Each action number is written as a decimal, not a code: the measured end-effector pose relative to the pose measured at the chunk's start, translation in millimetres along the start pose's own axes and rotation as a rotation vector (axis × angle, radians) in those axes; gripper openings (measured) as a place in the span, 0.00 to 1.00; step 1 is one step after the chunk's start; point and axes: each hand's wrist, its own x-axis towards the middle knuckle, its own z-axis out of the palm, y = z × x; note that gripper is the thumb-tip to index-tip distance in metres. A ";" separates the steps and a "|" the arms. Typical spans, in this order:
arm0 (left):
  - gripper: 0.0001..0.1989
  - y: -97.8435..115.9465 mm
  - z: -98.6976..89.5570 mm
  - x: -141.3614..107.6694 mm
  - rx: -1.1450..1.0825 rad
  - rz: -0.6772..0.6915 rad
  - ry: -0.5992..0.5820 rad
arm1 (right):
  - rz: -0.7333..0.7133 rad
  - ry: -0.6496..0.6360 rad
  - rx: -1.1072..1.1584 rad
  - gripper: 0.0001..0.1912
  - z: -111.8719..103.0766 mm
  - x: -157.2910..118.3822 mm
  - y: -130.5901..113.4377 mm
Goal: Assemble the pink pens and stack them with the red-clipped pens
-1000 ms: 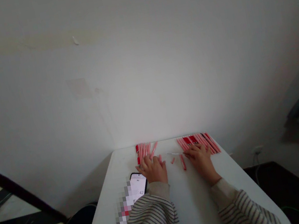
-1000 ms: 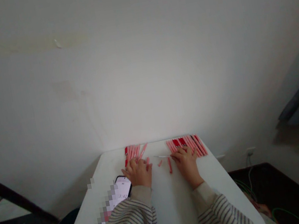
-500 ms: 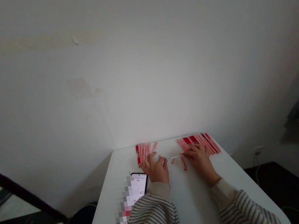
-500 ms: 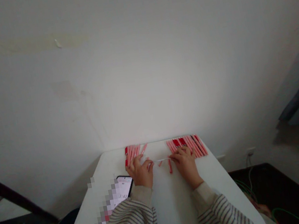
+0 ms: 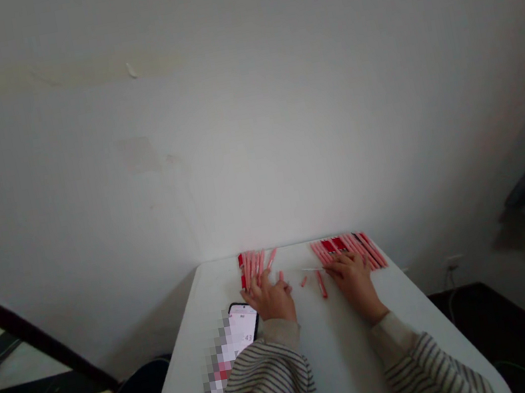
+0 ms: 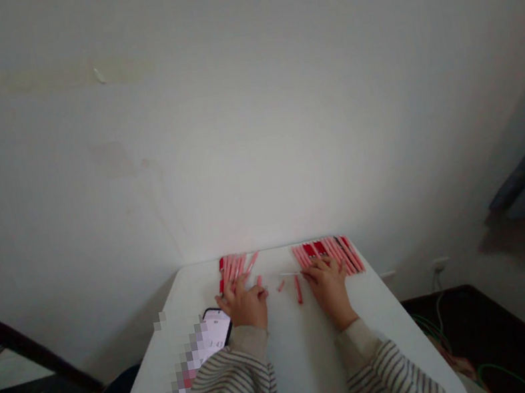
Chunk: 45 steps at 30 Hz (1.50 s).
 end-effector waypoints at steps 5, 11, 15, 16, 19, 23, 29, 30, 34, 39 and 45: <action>0.04 0.9 -3.2 -0.3 0.011 -0.006 0.002 | 0.005 0.008 0.024 0.11 2.3 -0.1 2.2; 0.04 -0.3 -0.9 -0.4 0.018 0.012 0.038 | 0.009 0.025 0.040 0.10 0.3 0.4 2.1; 0.06 -1.4 -0.4 0.5 0.004 0.024 0.053 | 0.004 0.017 0.026 0.10 -4.8 0.2 -3.1; 0.07 -1.3 -0.8 0.6 -0.006 0.033 0.053 | 0.000 0.013 0.024 0.10 -6.0 0.2 -4.9; 0.10 -0.2 -2.5 0.4 -0.056 0.077 0.048 | -0.031 0.009 0.018 0.08 -8.6 0.2 -9.9; 0.09 2.1 -4.4 -1.3 -0.101 0.114 0.019 | -0.078 0.010 0.010 0.07 -10.0 0.3 -14.4; 0.03 2.4 -8.9 -3.4 -0.094 0.125 -0.019 | -0.124 0.018 -0.001 0.08 -12.7 -0.8 -19.7; 0.03 2.4 -9.8 -3.9 -0.095 0.128 -0.023 | -0.124 0.020 0.002 0.07 -12.8 -0.9 -20.1; 0.03 2.7 -11.7 -5.8 -0.111 0.111 -0.002 | -0.113 0.028 -0.003 0.10 -10.1 -0.6 -17.9; 0.06 3.3 -11.5 -6.9 -0.125 0.064 0.062 | -0.064 0.037 -0.055 0.18 -3.0 -0.2 -10.2; 0.09 5.4 -9.3 -9.3 -0.058 0.062 0.035 | -0.036 0.017 -0.107 0.18 -1.8 -0.6 -9.4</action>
